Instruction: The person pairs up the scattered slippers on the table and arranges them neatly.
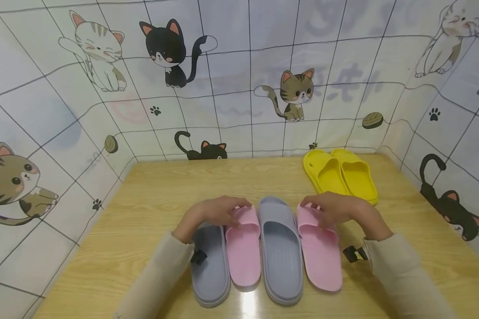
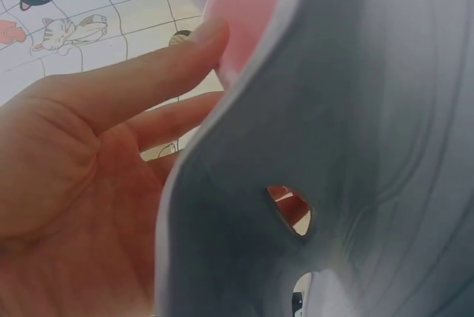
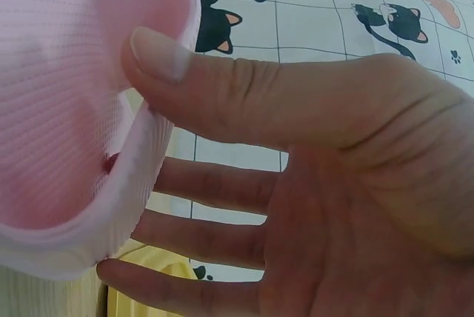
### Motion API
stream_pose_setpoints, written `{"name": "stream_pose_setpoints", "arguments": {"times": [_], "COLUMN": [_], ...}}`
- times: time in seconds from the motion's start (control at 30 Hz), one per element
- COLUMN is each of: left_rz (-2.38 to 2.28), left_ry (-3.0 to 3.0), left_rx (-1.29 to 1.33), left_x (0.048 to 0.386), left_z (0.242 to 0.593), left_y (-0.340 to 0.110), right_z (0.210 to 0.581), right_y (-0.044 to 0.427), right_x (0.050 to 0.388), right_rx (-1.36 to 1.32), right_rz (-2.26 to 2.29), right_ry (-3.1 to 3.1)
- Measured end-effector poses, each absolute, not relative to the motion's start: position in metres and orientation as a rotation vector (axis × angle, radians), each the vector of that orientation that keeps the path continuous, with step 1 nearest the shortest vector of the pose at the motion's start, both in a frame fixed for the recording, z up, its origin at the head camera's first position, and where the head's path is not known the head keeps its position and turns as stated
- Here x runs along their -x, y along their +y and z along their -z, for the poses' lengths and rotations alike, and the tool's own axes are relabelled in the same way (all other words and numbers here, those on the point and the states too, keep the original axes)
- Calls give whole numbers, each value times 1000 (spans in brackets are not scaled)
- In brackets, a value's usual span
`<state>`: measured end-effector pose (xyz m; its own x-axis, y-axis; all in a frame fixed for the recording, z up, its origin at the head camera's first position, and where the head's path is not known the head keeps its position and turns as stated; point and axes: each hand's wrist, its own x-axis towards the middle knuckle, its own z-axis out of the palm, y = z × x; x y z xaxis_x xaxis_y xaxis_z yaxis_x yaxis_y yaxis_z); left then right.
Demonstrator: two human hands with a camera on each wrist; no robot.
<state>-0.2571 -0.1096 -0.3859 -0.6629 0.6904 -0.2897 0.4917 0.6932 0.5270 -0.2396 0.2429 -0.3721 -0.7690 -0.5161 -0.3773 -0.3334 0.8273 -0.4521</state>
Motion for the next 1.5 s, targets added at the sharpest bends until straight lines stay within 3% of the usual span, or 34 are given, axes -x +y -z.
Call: {"name": "stream_pose_setpoints", "arguments": {"times": [1.1,1.5], "left_rz": [-481,-496], "left_ry": [2605,2664], "left_rx": [-976,-977], "left_x": [264,267], "left_z": [394,397], "left_y": [-111,-110], "right_z": [392,397], "right_y": [248,243], "right_x": [258,264], "right_rx": [819,722], "right_rz": [597,575], "right_ry": [2813,2935]}}
